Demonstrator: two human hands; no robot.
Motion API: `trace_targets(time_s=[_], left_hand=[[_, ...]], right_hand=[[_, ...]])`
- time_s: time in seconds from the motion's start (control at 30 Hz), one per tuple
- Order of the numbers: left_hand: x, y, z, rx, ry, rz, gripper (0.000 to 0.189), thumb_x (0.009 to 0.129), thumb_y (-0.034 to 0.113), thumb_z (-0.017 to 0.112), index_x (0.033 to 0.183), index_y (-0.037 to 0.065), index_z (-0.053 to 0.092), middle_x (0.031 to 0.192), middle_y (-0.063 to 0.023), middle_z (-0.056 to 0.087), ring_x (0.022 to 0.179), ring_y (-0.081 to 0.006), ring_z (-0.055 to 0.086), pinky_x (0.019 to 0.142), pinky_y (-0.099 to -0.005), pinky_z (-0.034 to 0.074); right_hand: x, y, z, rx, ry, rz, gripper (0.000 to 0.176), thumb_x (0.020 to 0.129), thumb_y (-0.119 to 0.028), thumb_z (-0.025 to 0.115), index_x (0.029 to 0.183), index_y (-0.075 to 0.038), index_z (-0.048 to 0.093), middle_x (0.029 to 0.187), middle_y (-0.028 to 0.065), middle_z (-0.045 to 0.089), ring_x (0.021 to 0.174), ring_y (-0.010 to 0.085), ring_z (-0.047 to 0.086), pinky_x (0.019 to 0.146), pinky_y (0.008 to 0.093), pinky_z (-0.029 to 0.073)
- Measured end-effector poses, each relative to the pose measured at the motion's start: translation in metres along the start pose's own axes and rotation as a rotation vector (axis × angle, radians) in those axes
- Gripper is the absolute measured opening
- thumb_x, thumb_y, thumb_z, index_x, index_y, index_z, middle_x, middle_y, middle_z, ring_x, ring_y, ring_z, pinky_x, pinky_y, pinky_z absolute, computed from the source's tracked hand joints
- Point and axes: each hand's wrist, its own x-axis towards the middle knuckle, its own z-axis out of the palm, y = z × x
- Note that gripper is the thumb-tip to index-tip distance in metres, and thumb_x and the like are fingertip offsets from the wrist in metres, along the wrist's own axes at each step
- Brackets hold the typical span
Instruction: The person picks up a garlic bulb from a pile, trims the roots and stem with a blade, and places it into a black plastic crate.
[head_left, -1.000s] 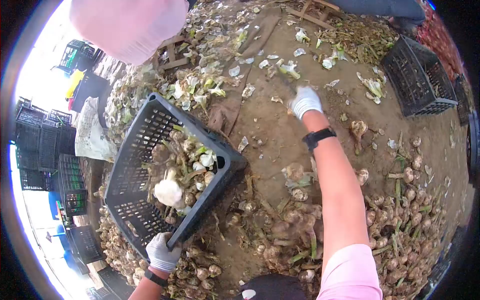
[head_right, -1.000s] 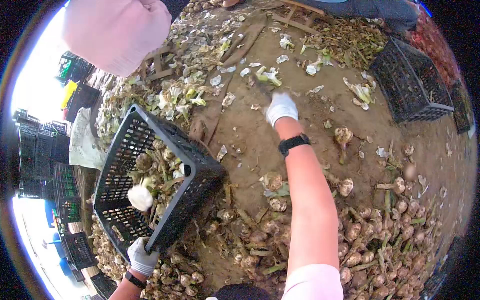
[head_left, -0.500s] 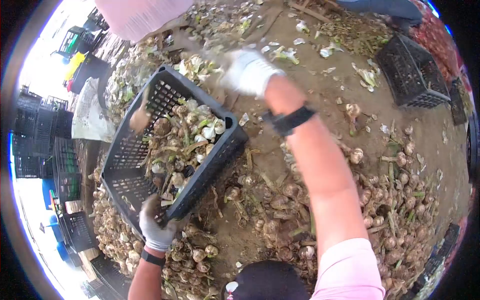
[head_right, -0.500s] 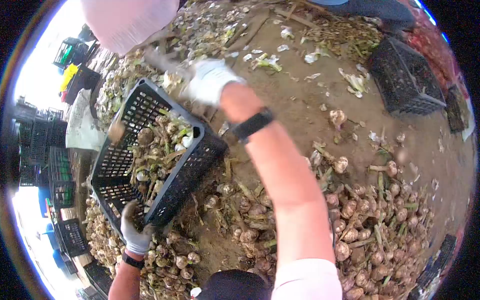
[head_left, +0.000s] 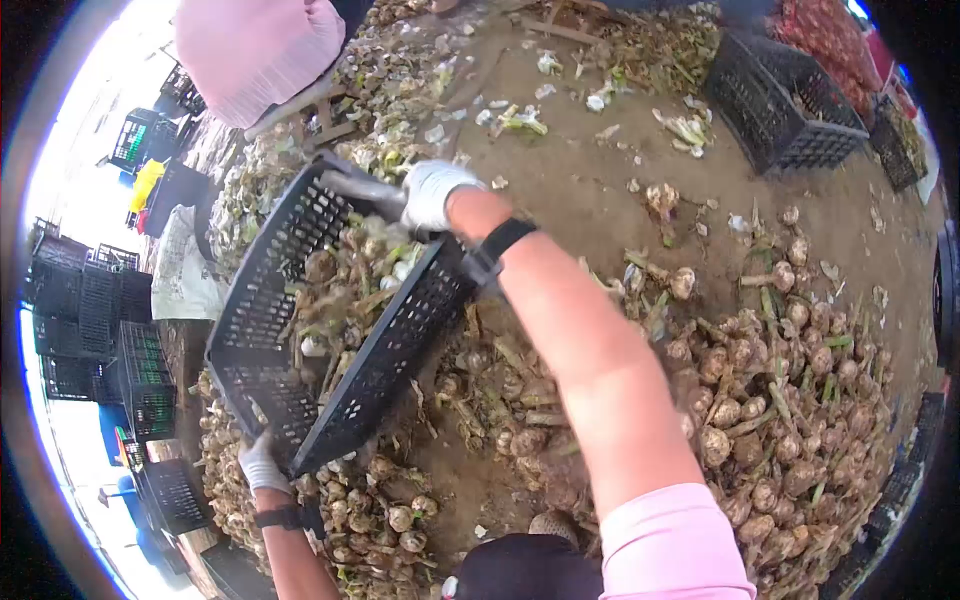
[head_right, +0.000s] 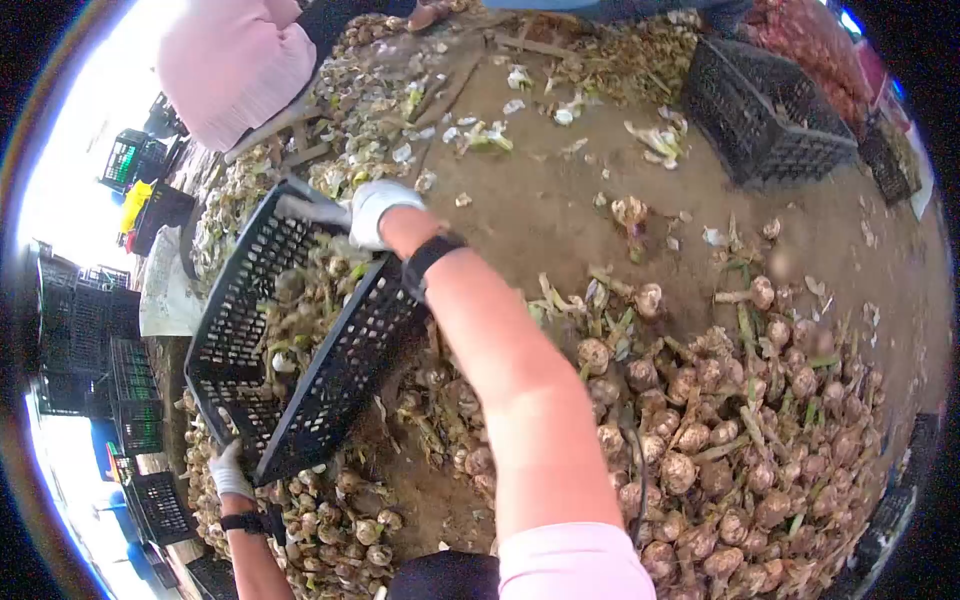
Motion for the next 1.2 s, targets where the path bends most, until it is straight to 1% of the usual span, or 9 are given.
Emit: trace_targets(time_s=[0.37, 0.5, 0.63, 0.7, 0.77, 0.83, 0.97, 1.17, 1.2], left_hand=[[-0.023, 0.111, 0.265, 0.192, -0.312, 0.347, 0.031, 0.078, 0.007, 0.062, 0.107, -0.002, 0.059, 0.084, -0.0073, 0.064, 0.071, -0.0130, 0.056, 0.065, -0.0278, 0.047], [-0.018, 0.093, 0.280, 0.363, -0.225, 0.622, 0.030, 0.077, 0.008, 0.062, 0.106, -0.002, 0.059, 0.080, -0.0069, 0.064, 0.070, -0.0125, 0.056, 0.065, -0.0277, 0.047], [-0.019, 0.090, 0.278, 0.276, -0.234, 0.490, 0.026, 0.076, 0.009, 0.060, 0.100, -0.001, 0.058, 0.078, -0.0103, 0.063, 0.069, -0.0174, 0.056, 0.066, -0.0322, 0.046], [-0.019, 0.091, 0.277, 0.365, -0.189, 0.590, 0.023, 0.075, 0.011, 0.061, 0.096, 0.001, 0.059, 0.074, -0.0078, 0.060, 0.066, -0.0159, 0.052, 0.064, -0.0324, 0.045], [-0.033, 0.099, 0.280, 0.245, -0.234, 0.496, 0.024, 0.075, 0.013, 0.061, 0.094, 0.000, 0.058, 0.074, -0.0084, 0.060, 0.067, -0.0158, 0.052, 0.064, -0.0321, 0.045], [-0.016, 0.093, 0.280, 0.369, -0.214, 0.537, 0.028, 0.074, 0.013, 0.061, 0.098, -0.001, 0.056, 0.079, -0.0127, 0.062, 0.071, -0.0200, 0.057, 0.069, -0.0337, 0.047], [-0.030, 0.104, 0.284, 0.247, -0.272, 0.438, 0.032, 0.076, 0.018, 0.062, 0.101, -0.002, 0.057, 0.080, -0.0170, 0.063, 0.073, -0.0243, 0.058, 0.071, -0.0345, 0.046], [-0.002, 0.037, 0.264, -0.589, -0.458, -0.123, 0.069, 0.084, 0.057, 0.051, 0.121, -0.002, 0.052, 0.109, -0.0175, 0.061, 0.094, -0.0260, 0.060, 0.080, -0.0316, 0.047], [-0.046, 0.052, 0.228, -0.264, -0.554, -0.132, 0.058, 0.091, 0.041, 0.050, 0.131, 0.000, 0.041, 0.125, -0.0166, 0.053, 0.102, -0.0222, 0.057, 0.082, -0.0299, 0.049]], right_hand=[[-0.128, 0.208, -0.115, -0.061, 0.202, 0.513, 0.051, 0.070, -0.039, 0.069, 0.104, -0.001, 0.066, 0.104, 0.0222, 0.064, 0.096, 0.0342, 0.062, 0.088, 0.0373, 0.047], [-0.152, 0.329, -0.118, 0.491, 0.919, 0.679, 0.037, 0.077, -0.023, 0.065, 0.104, 0.002, 0.065, 0.092, 0.0181, 0.066, 0.083, 0.0268, 0.062, 0.078, 0.0326, 0.048], [-0.140, 0.344, -0.079, -0.145, 0.287, 0.841, 0.045, 0.083, -0.027, 0.059, 0.119, 0.000, 0.056, 0.108, 0.0201, 0.063, 0.100, 0.0317, 0.061, 0.086, 0.0380, 0.047], [-0.100, 0.548, 0.057, -0.044, 0.196, 0.556, 0.042, 0.079, -0.032, 0.064, 0.112, -0.006, 0.062, 0.115, 0.0202, 0.060, 0.106, 0.0356, 0.056, 0.092, 0.0386, 0.045], [-0.141, 0.408, 0.019, -0.255, 0.118, 0.590, 0.038, 0.077, -0.025, 0.067, 0.110, -0.006, 0.063, 0.111, 0.0169, 0.063, 0.102, 0.0336, 0.059, 0.090, 0.0385, 0.046], [-0.152, 0.421, 0.024, -0.239, 0.142, 0.406, 0.038, 0.075, -0.023, 0.069, 0.108, -0.005, 0.063, 0.109, 0.0137, 0.065, 0.100, 0.0312, 0.060, 0.087, 0.0370, 0.047], [-0.206, 0.422, 0.023, 0.358, 0.080, 0.731, 0.041, 0.080, -0.028, 0.065, 0.112, -0.002, 0.061, 0.108, 0.0125, 0.063, 0.092, 0.0221, 0.059, 0.080, 0.0362, 0.046], [-0.292, 0.324, -0.011, 0.784, 0.627, 0.800, 0.042, 0.079, -0.033, 0.066, 0.108, -0.003, 0.061, 0.096, 0.0080, 0.064, 0.084, 0.0186, 0.058, 0.073, 0.0326, 0.046], [-0.301, 0.306, -0.020, 0.858, 0.737, 0.763, 0.043, 0.080, -0.033, 0.066, 0.109, -0.003, 0.061, 0.095, 0.0078, 0.065, 0.086, 0.0191, 0.059, 0.074, 0.0323, 0.046]])
